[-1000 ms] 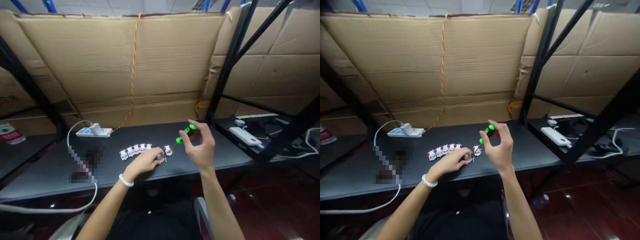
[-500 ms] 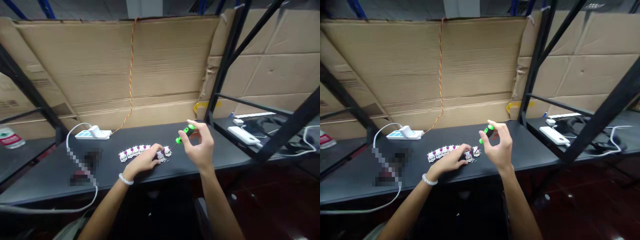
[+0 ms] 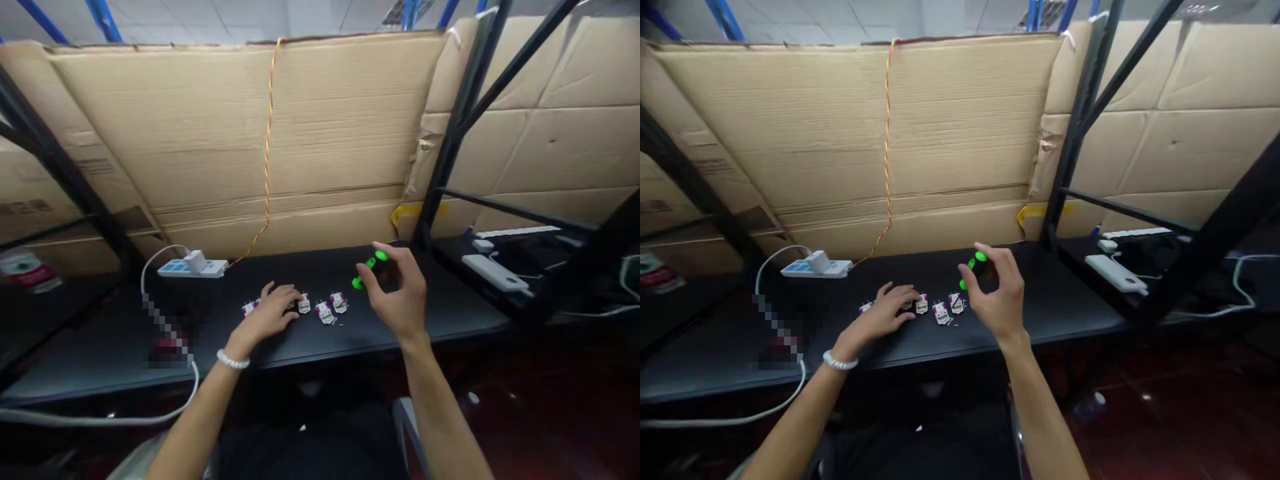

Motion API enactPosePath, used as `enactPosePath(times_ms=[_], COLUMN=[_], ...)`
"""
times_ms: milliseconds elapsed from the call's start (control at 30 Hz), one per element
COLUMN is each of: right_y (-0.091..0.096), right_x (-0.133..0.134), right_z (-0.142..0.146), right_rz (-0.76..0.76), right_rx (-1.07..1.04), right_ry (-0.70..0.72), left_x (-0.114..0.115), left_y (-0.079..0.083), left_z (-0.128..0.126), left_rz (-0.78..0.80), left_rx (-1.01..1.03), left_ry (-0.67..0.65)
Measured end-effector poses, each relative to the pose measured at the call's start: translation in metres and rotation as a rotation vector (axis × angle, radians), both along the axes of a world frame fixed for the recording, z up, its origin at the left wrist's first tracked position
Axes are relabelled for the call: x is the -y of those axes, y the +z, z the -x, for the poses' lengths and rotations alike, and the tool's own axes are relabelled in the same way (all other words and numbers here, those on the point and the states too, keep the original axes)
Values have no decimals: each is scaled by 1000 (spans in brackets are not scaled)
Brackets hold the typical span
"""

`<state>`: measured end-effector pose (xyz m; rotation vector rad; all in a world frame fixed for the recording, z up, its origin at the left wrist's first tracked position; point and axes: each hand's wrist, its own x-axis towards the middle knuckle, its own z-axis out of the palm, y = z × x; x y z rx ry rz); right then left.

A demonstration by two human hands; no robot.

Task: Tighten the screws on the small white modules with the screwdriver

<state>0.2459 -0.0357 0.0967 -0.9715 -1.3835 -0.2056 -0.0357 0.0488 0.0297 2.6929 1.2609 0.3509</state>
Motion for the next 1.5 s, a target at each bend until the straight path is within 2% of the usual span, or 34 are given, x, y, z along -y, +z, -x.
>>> enactPosePath(times_ms=[233,400,533,833,1000,1267,1333,1500], right_y=[-4,-10,-14,-17,-16,-25,-24,-20], right_x=[1,-3,-5,-4,-2,0,-1,-3], right_z=[11,29,39,46,48,55,54,54], right_rz=[58,90,98,113,113,179,155,73], right_rx=[17,57,90,132,141,112,116,94], right_ry=[100,194,246,268,278,515,497,268], left_x=[27,54,67,73,76,76,76,77], left_y=[5,0,-6,-22,-25,-28,-29,-29], left_z=[-8,-3,-1,-5,-4,-4,-3,-4], left_rz=[-26,32,57,55,61,51,52,47], left_rx=[67,156,236,371,391,404,406,403], left_ry=[-30,-90,-87,-74,-78,-73,-74,-71])
